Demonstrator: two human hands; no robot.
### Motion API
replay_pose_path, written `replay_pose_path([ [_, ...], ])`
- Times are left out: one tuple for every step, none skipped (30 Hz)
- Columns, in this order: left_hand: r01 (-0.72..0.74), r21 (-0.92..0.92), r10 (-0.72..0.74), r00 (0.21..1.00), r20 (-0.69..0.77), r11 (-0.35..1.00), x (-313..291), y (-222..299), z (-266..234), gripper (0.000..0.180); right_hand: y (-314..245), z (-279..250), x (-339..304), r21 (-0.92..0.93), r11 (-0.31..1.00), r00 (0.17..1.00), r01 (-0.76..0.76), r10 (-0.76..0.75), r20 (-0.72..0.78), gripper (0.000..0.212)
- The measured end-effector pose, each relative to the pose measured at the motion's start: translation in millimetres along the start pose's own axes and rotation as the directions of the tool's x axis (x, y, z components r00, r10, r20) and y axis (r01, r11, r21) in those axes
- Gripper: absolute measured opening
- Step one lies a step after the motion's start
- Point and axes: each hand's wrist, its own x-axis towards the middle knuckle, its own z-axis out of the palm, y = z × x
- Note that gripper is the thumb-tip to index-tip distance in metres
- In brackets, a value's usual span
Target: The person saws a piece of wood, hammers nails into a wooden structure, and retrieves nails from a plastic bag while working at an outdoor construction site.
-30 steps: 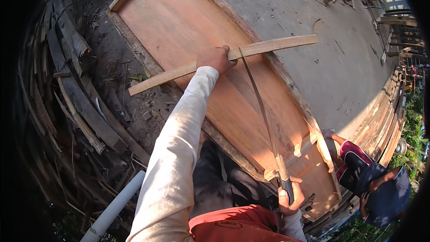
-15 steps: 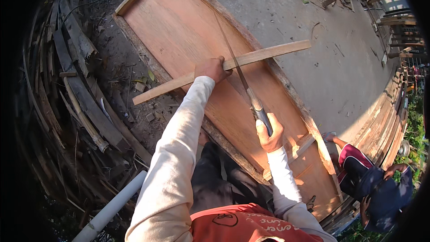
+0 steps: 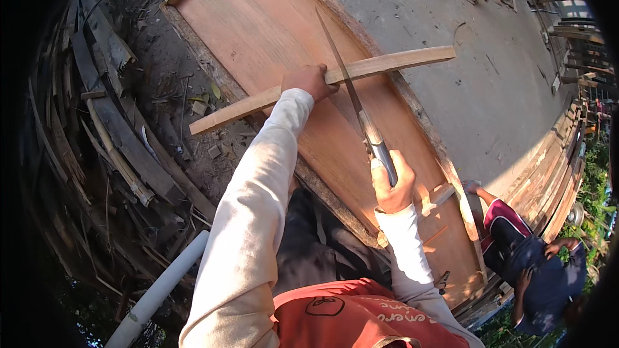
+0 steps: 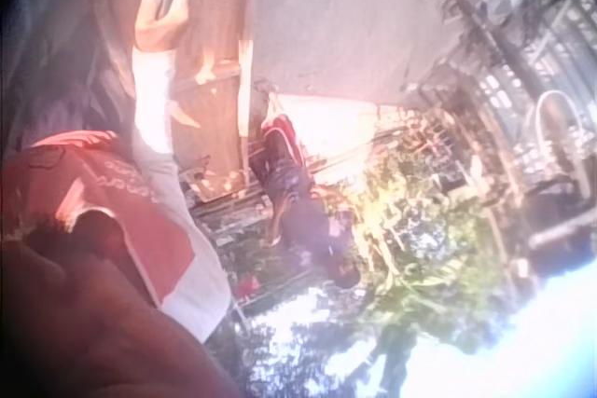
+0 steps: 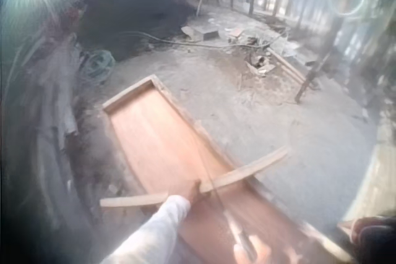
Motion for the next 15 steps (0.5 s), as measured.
replay_pose_path([
  [0.002,0.0,-0.002,1.0,0.003,1.0,-1.1,-3.7,0.8,0.051,2.1,-12.5,-27.0,-0.015,0.999,0.999,-0.03,0.03,0.014,0.015],
  [-0.018,0.008,0.018,0.999,0.043,1.0,-2.8,4.2,-4.5,0.052,9.3,-40.8,-86.4,-0.103,0.995,1.0,0.005,-0.006,-0.015,0.016],
  [-0.036,0.02,0.034,0.996,0.079,0.999,-4.4,9.5,-8.4,0.053,7.5,-65.6,-141.1,-0.036,0.989,0.99,-0.141,0.139,-0.034,0.022],
  [-0.064,0.023,0.061,0.995,0.082,0.998,3.3,6.7,-14.6,0.055,7.3,-71.8,-160.2,-0.054,0.993,0.993,-0.109,0.107,-0.054,0.023],
  [-0.067,0.022,0.065,0.994,0.088,0.998,4.4,7.9,-18.0,0.055,9.0,-78.0,-178.9,-0.08,0.993,0.994,-0.088,0.081,-0.079,0.024],
  [-0.055,0.02,0.053,0.996,0.072,0.998,4.3,7.9,-22.1,0.055,10.9,-83.6,-196.8,-0.107,0.992,0.993,-0.066,0.055,-0.102,0.024],
  [-0.056,0.016,0.055,0.997,0.056,0.998,3.1,15.4,-22.8,0.055,5.9,-79.9,-171.0,-0.116,0.984,0.989,-0.132,0.122,-0.083,0.024],
  [-0.064,0.04,0.061,0.996,0.061,0.997,-1.5,17.3,-17.7,0.055,1.6,-60.6,-124.4,-0.112,0.994,0.997,0.003,-0.011,-0.077,0.018],
  [-0.067,0.042,0.065,0.996,0.064,0.997,-5.8,20.2,-12.9,0.055,15.4,-44.6,-84.2,-0.17,0.984,0.997,0.044,-0.054,-0.053,0.016],
  [-0.074,0.034,0.072,0.996,0.049,0.997,-9.3,26.1,-9.0,0.056,20.8,-24.1,-39.6,-0.046,0.999,0.998,0.016,-0.019,-0.064,0.018],
  [-0.086,0.025,0.085,0.996,0.034,0.996,-10.8,33.2,-4.9,0.056,21.5,-14.8,-8.2,-0.025,0.999,0.996,0.034,-0.036,-0.084,0.017],
  [-0.075,0.03,0.074,0.997,0.037,0.997,-8.8,23.3,-2.7,0.056,15.3,-7.1,-12.2,-0.017,0.999,0.997,0.032,-0.034,-0.075,0.017],
  [-0.058,-0.02,0.059,0.998,0.026,0.998,-2.0,11.7,-2.5,0.056,6.0,-2.2,-16.9,-0.001,1.0,0.997,-0.001,0.001,-0.072,0.017],
  [-0.054,-0.075,0.055,0.998,0.014,0.996,4.2,4.9,-3.0,0.056,-0.3,1.1,-21.4,0.008,0.999,0.996,-0.033,0.033,-0.08,0.017],
  [-0.037,-0.077,0.038,0.999,0.011,0.996,-0.3,0.2,-3.8,0.056,14.5,-16.4,-63.8,0.033,0.999,0.998,-0.043,0.045,-0.045,0.013],
])
